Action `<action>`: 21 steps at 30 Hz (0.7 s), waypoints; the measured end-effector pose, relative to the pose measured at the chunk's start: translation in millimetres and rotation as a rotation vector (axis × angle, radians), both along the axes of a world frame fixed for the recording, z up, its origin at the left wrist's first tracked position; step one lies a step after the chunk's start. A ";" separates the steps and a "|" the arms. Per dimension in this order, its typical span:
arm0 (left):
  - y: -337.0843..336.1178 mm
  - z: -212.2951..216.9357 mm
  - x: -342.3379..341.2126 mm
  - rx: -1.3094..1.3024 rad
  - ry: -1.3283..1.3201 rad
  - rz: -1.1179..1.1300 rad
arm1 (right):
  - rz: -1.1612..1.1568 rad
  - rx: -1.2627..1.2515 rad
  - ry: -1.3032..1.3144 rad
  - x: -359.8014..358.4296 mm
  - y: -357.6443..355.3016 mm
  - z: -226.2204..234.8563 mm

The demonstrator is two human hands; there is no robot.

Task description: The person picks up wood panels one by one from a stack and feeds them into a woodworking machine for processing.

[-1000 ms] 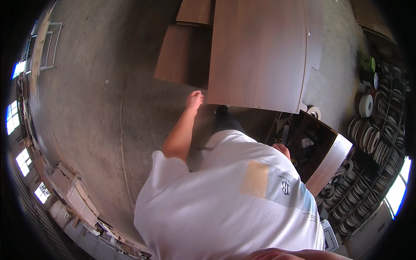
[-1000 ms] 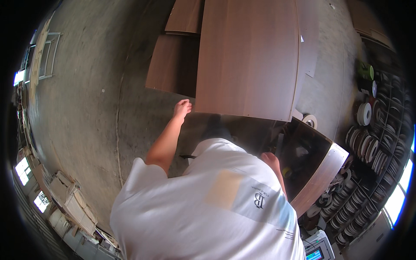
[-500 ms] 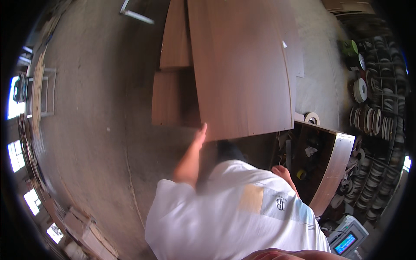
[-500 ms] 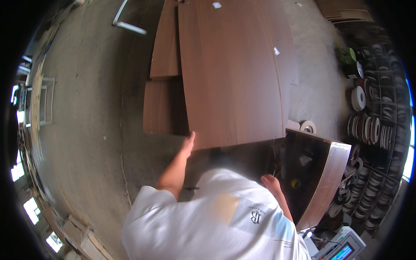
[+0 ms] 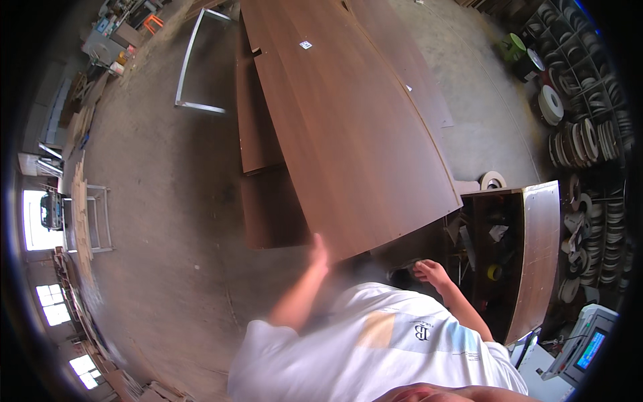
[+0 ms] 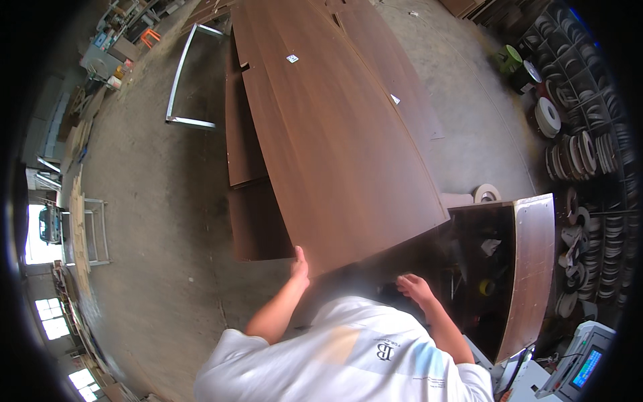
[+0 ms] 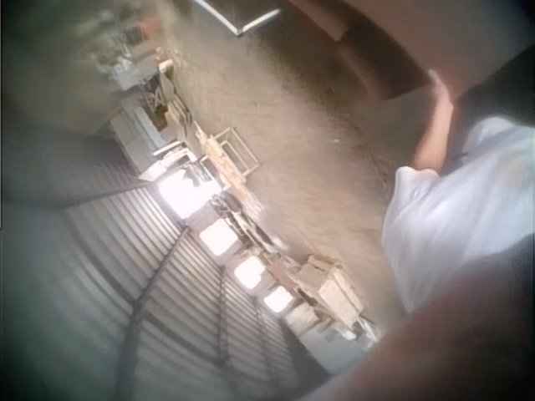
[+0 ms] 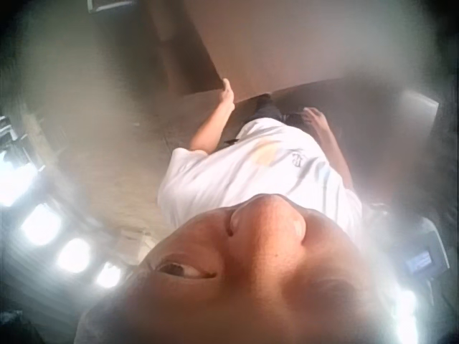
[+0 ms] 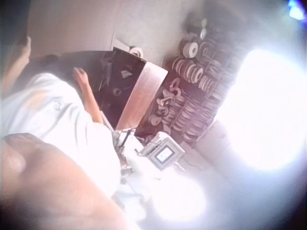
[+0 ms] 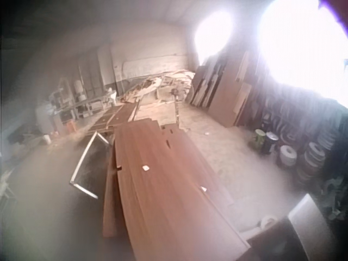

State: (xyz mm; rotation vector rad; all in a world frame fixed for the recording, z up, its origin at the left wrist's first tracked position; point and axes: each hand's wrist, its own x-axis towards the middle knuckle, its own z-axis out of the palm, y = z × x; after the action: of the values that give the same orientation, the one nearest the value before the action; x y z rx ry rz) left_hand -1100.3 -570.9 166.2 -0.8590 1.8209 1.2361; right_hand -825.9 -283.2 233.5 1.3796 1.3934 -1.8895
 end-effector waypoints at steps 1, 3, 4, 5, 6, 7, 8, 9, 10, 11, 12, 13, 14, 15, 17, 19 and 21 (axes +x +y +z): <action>5.2 9.9 3.9 -0.024 0.018 0.010 | -0.012 -0.044 0.033 -14.5 -3.7 -0.7; 12.9 34.7 8.1 0.061 0.010 0.062 | -0.090 -0.152 0.098 -43.4 -16.2 -4.7; 19.5 47.6 9.0 0.053 -0.009 0.068 | -0.126 -0.221 0.173 -56.0 -21.1 -7.1; 26.8 60.5 10.8 0.045 -0.028 0.074 | -0.180 -0.293 0.168 -68.8 -26.3 -9.6; 36.2 72.7 18.3 0.051 -0.011 0.059 | -0.234 -0.382 0.203 -81.3 -31.4 -12.0; 45.5 82.1 19.1 0.108 -0.032 0.077 | -0.286 -0.471 0.239 -91.2 -34.8 -12.8; 52.0 90.8 21.3 0.163 -0.056 0.095 | -0.345 -0.441 0.271 -100.6 -39.5 -12.1; 56.9 98.1 28.0 0.222 -0.076 0.109 | -0.406 -0.413 0.298 -109.2 -44.6 -10.4; 65.4 101.7 32.8 0.288 -0.059 0.118 | -0.471 -0.380 0.323 -115.1 -44.3 -6.8; 73.9 104.0 41.3 0.344 -0.038 0.134 | -0.508 -0.334 0.349 -116.3 -39.1 -1.9; 83.3 104.4 47.0 0.388 -0.034 0.143 | -0.553 -0.285 0.370 -115.8 -33.7 4.2; 93.7 104.4 55.6 0.432 -0.038 0.145 | -0.608 -0.232 0.384 -110.5 -26.2 11.3; 107.8 103.3 64.2 0.458 -0.009 0.112 | -0.651 -0.219 0.386 -103.2 -13.5 18.5; 122.3 102.5 73.8 0.486 0.015 0.080 | -0.696 -0.209 0.403 -93.2 2.2 25.5; 143.8 107.2 101.5 0.517 -0.033 -0.010 | -0.683 -0.150 0.428 -69.3 36.9 37.3; 170.3 114.7 127.3 0.540 -0.153 -0.121 | -0.754 -0.124 0.472 -40.8 70.4 46.8; 201.9 123.9 159.4 0.563 -0.239 -0.394 | -0.745 -0.042 0.446 0.3 119.1 56.8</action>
State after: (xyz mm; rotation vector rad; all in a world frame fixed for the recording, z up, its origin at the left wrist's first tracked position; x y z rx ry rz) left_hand -940.9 -369.0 290.1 -0.2965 1.2707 1.2309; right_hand -825.6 -164.1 290.3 1.6738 1.0704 -2.8228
